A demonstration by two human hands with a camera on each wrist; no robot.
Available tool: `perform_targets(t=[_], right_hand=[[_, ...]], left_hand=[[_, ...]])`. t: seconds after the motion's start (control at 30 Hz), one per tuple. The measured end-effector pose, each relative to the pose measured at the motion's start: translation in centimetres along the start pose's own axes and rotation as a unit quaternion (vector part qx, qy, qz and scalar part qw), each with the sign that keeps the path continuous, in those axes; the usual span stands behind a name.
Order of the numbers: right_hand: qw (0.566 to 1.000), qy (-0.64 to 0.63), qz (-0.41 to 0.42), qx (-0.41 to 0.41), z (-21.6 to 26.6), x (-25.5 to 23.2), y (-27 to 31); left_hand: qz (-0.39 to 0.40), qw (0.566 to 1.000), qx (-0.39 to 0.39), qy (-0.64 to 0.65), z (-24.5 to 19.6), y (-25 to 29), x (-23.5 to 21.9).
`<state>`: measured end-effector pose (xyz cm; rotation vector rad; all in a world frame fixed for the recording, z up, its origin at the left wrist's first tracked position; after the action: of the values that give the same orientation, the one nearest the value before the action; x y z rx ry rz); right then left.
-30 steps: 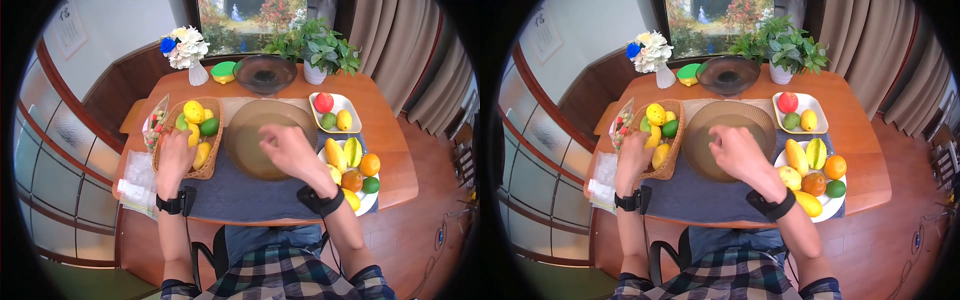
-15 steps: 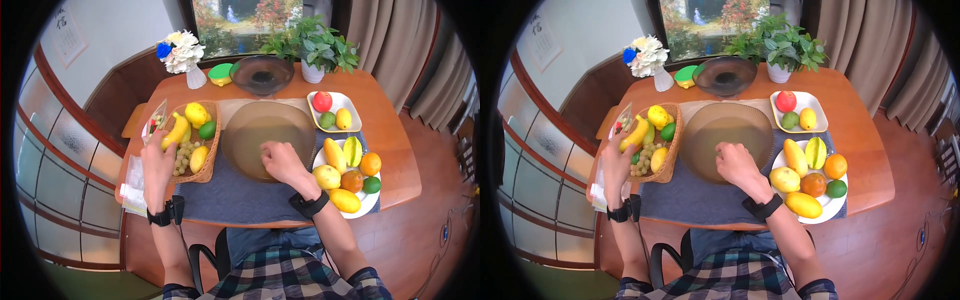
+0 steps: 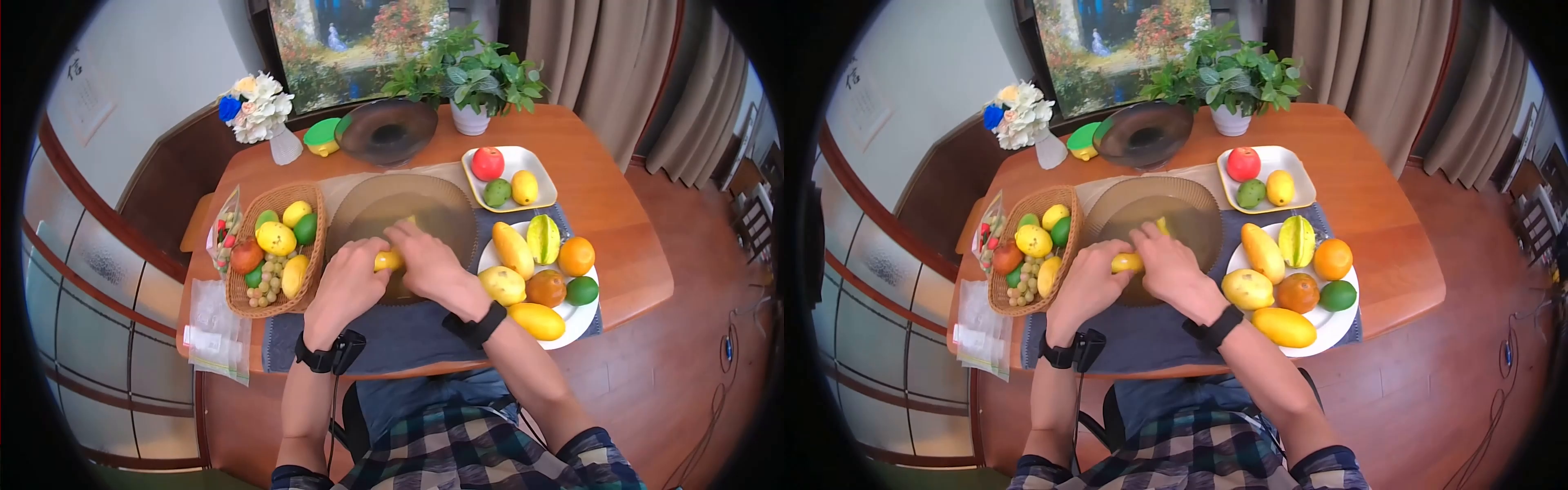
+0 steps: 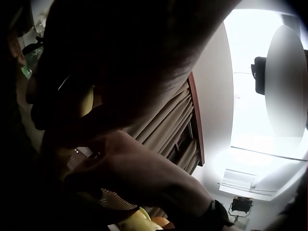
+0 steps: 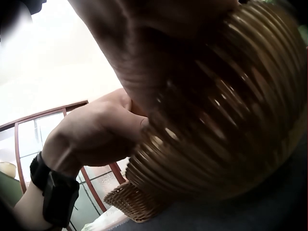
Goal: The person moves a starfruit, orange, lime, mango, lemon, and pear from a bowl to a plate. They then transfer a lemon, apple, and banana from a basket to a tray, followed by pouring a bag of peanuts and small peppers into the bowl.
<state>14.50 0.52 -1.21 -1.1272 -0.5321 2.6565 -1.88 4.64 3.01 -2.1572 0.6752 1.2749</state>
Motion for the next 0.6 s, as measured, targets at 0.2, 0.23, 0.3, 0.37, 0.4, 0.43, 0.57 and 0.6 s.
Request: perform_targets(t=[0.2, 0.23, 0.3, 0.37, 0.4, 0.43, 0.57, 0.6], right_hand=[[0.979, 0.110, 0.162, 0.059, -1.6, 2.2, 0.4], [0.978, 0.122, 0.154, 0.065, -1.5, 2.2, 0.5], [0.980, 0.133, 0.130, 0.067, -1.0, 2.0, 0.9], [0.982, 0.143, 0.107, 0.068, -0.5, 1.8, 0.9], [0.979, 0.156, 0.096, 0.086, -0.4, 1.7, 0.8], [0.976, 0.169, 0.087, 0.104, -0.3, 1.7, 0.8], [0.974, 0.171, 0.125, 0.075, -1.7, 2.5, 0.9], [0.978, 0.161, 0.117, 0.065, -2.5, 3.1, 0.9]], left_hand=[[0.070, 0.990, 0.009, -0.118, 0.5, -0.4, 2.2], [0.062, 0.989, 0.008, -0.135, 0.5, -0.4, 2.5], [0.053, 0.987, 0.006, -0.153, 0.7, -0.4, 3.0], [0.053, 0.982, -0.003, -0.182, 0.9, -0.5, 3.6], [0.054, 0.982, -0.004, -0.181, 1.0, -0.5, 3.7], [0.038, 0.979, 0.007, -0.200, 0.9, -0.5, 3.8], [-0.016, 0.975, 0.064, -0.213, 0.9, -0.3, 4.1], [-0.017, 0.975, 0.061, -0.212, 1.1, -0.4, 4.4]])
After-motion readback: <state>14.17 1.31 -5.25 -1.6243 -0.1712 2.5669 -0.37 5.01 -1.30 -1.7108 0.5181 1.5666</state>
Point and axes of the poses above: each hand's wrist, its own y-axis away from the middle knuckle, its own x-axis out of the palm, z = x × y, the point moved 2 cm from there along -y, towards the middle knuckle, and after that the axes turned 7 degrees about -y, right-handed, at the moved point
